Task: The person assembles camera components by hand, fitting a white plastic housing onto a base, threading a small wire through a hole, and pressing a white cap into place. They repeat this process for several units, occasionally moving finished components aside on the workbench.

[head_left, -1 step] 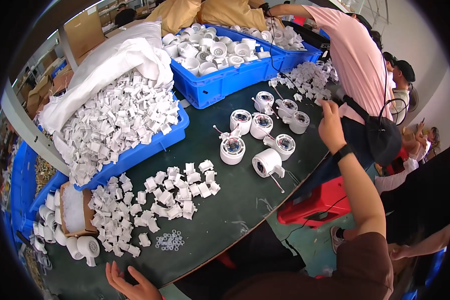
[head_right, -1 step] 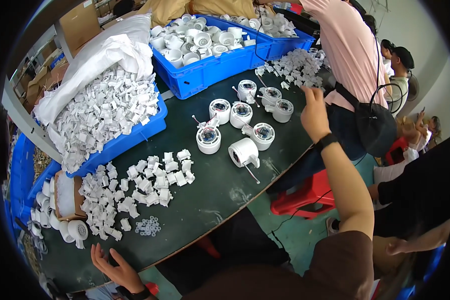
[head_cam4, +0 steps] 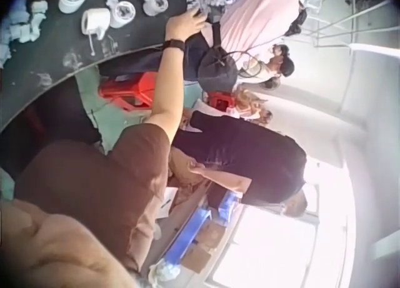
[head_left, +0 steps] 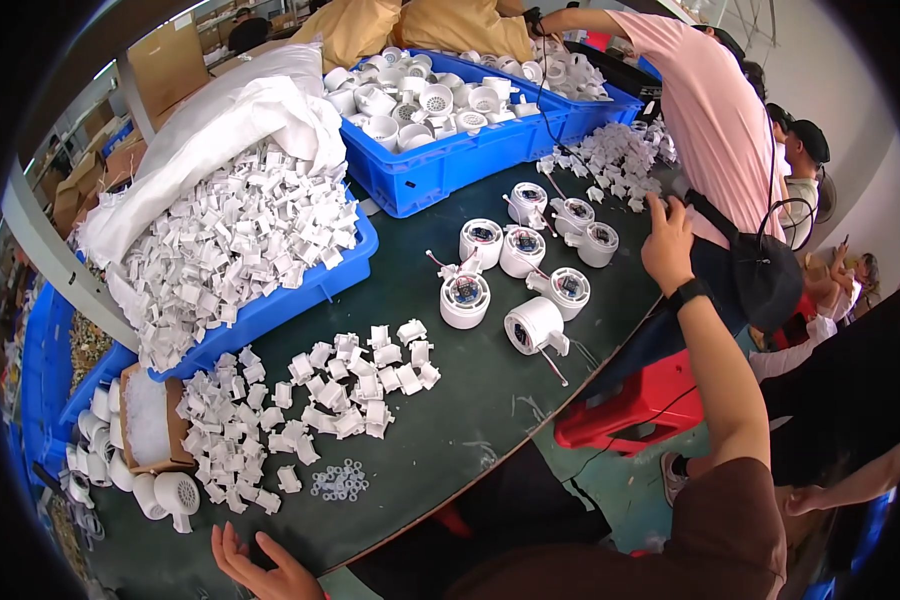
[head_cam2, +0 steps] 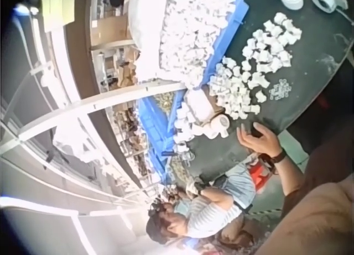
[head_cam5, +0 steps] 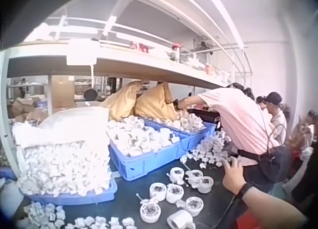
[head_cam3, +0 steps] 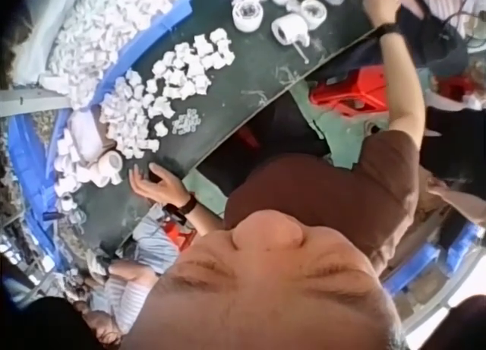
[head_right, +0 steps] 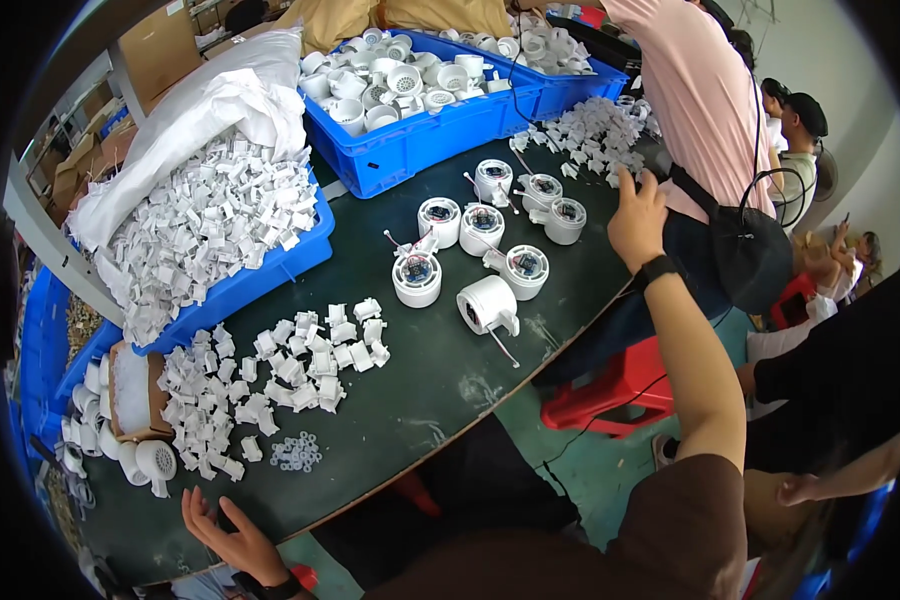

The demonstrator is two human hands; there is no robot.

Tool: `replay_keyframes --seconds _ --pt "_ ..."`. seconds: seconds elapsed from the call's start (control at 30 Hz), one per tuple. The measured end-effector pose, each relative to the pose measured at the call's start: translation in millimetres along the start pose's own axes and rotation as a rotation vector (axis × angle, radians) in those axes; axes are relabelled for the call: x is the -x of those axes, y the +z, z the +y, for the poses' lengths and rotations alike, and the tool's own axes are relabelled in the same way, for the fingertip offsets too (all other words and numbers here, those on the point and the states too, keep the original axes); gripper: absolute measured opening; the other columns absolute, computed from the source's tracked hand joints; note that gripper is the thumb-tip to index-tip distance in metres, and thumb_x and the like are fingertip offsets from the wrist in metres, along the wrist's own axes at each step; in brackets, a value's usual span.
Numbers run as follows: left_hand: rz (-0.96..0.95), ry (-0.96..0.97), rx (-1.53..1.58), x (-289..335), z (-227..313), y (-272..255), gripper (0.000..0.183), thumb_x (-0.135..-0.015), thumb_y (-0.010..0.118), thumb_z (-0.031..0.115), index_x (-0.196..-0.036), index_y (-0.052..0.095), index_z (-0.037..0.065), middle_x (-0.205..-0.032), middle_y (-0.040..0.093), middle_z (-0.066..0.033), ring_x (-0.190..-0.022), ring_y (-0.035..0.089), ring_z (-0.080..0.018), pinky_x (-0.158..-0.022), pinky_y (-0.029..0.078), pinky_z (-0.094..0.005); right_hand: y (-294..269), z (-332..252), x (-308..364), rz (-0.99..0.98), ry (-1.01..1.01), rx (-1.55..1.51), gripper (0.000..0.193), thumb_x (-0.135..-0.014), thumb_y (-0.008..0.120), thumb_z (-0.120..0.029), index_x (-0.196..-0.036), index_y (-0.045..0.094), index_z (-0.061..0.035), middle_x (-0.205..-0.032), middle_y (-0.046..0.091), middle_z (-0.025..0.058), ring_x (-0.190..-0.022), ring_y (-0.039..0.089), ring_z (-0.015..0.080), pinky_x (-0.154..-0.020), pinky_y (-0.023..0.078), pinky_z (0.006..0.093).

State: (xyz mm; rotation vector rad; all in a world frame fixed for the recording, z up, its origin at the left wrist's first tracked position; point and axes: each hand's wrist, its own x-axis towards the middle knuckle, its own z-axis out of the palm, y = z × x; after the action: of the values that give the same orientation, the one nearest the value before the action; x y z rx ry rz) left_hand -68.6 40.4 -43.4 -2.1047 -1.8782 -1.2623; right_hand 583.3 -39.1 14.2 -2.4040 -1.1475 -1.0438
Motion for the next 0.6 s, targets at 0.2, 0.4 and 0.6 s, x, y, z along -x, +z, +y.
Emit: replay_keyframes --seconds 0.2,0.4,0.6 --pt "-0.015 -0.012 -0.007 1 1 -2 0.034 -0.103 0.056 0.01 -0.136 0.055 -0.002 -0.145 0.05 -0.0156 -0.116 0.056 -0.0296 -0.095 0.048 -0.0393 8 -44 -24 -0.29 -0.246 -0.619 0.045 -0.094 0.062 -0.012 -0.138 0.056 -0.0087 -0.136 0.056 0.0167 -0.129 0.05 0.0356 -0.111 0.038 0.0444" --pt "-0.015 -0.017 0.003 0 1 -2 0.034 -0.103 0.056 0.009 -0.135 0.055 -0.001 -0.144 0.051 -0.0154 -0.114 0.056 -0.0294 -0.095 0.048 -0.039 43 -84 -49 -0.515 -0.229 -0.505 0.063 -0.103 0.05 -0.056 -0.154 0.046 -0.0186 -0.157 0.046 0.0149 -0.144 0.039 0.0405 -0.12 0.03 0.0473" --pt "-0.018 -0.012 0.007 1 4 -1 0.034 -0.102 0.056 0.008 -0.135 0.055 0.0 -0.142 0.053 -0.0154 -0.114 0.057 -0.029 -0.095 0.048 -0.0389 37 -135 -47 -0.672 -0.22 -0.501 0.064 -0.102 0.044 -0.065 -0.152 0.05 -0.0248 -0.163 0.038 0.0114 -0.151 0.029 0.0394 -0.12 0.03 0.052"
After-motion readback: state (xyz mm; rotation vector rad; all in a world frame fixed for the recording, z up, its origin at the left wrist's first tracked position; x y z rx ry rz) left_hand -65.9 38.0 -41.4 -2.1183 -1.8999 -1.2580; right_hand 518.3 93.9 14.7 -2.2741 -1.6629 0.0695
